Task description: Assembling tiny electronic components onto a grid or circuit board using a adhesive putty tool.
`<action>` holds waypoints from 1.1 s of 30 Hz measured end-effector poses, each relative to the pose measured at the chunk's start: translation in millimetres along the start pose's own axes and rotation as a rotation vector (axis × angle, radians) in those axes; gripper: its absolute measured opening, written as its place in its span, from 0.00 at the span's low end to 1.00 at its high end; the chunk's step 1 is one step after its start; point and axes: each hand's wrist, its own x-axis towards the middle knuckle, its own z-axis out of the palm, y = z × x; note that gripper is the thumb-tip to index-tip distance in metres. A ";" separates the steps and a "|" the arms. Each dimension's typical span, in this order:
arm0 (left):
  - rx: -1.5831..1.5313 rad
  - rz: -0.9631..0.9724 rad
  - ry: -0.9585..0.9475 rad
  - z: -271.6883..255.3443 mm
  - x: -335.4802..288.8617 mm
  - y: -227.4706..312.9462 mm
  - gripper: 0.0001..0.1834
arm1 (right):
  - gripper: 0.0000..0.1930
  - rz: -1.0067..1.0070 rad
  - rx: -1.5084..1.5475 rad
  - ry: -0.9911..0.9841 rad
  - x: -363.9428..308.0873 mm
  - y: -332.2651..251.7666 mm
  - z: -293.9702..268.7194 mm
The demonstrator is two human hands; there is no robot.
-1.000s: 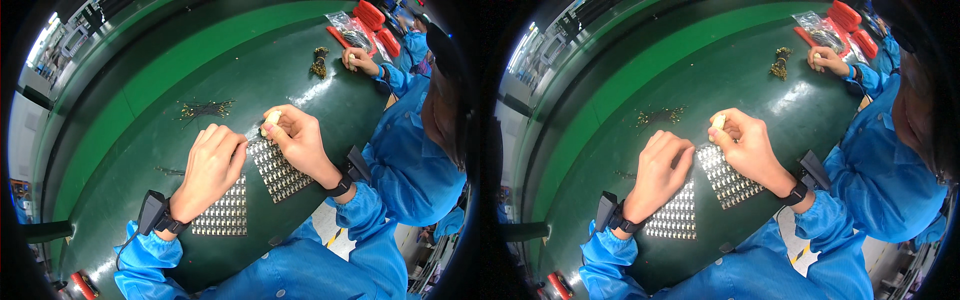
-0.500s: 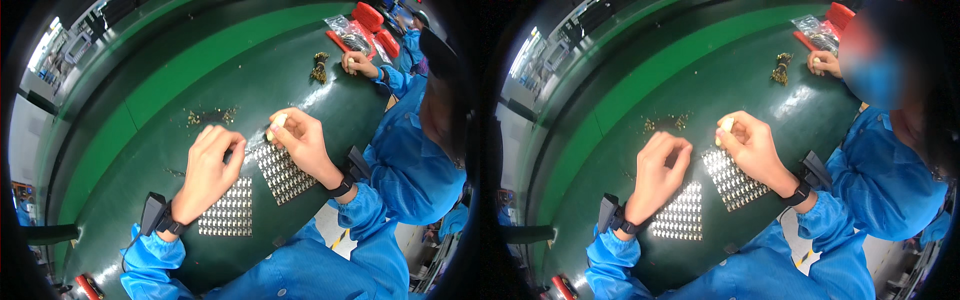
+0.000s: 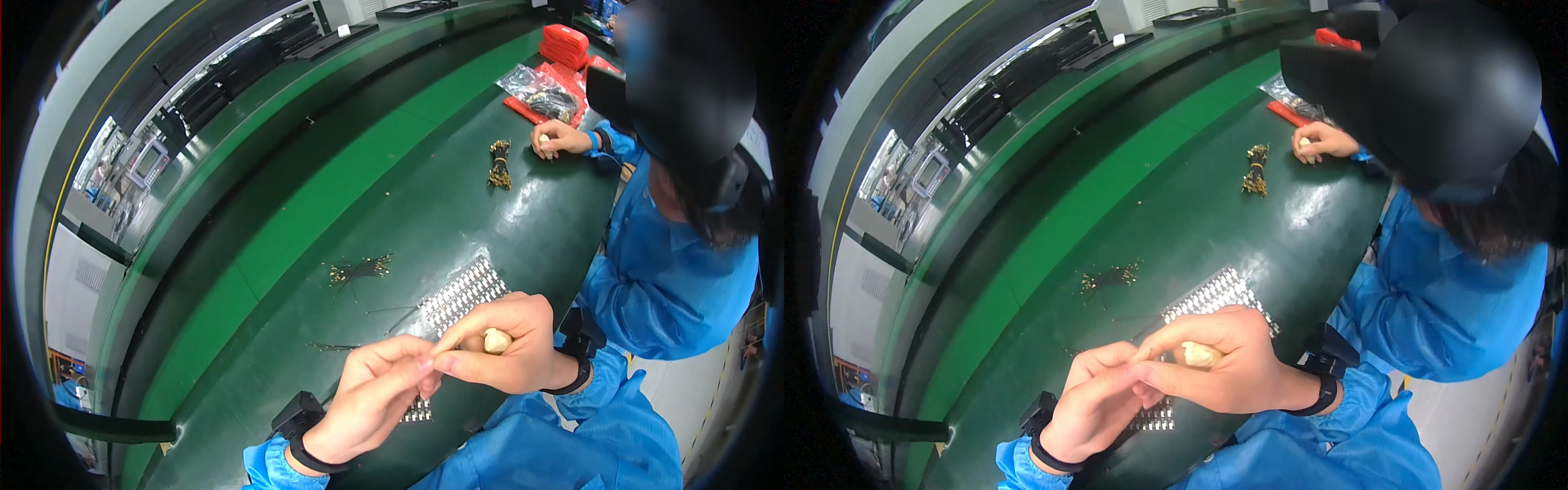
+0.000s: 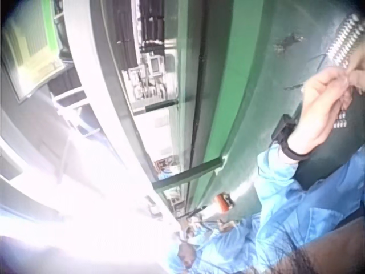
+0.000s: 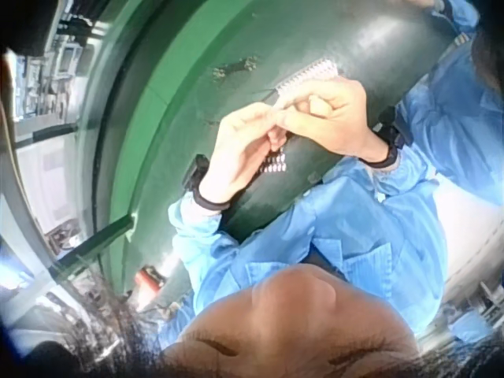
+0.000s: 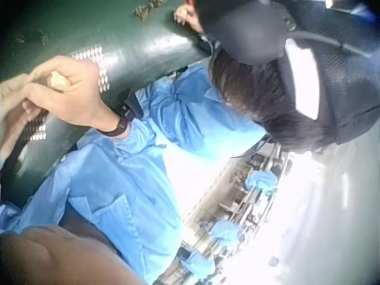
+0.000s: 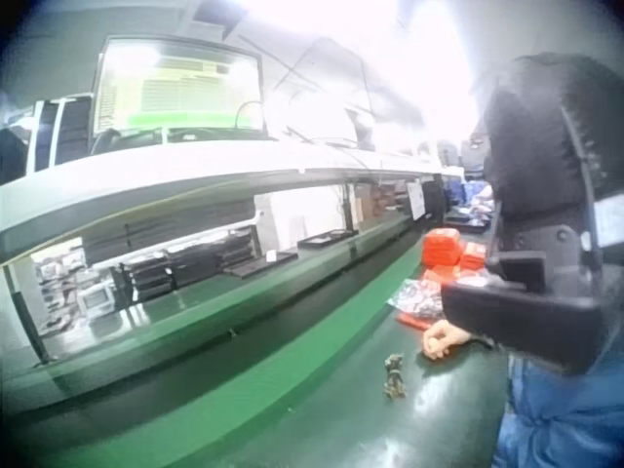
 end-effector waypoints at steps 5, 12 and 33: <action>0.079 0.052 -0.081 5.1 -15.3 -0.8 0.10 | 0.07 -0.014 0.154 0.001 -3.4 -7.5 5.1; 0.170 0.078 -0.122 5.8 -19.6 -1.5 0.10 | 0.06 0.012 0.164 -0.046 -6.2 -11.1 8.0; 1.138 0.733 0.057 -0.2 5.2 17.0 0.14 | 0.18 -0.327 -0.277 -0.043 -2.2 -3.5 -8.1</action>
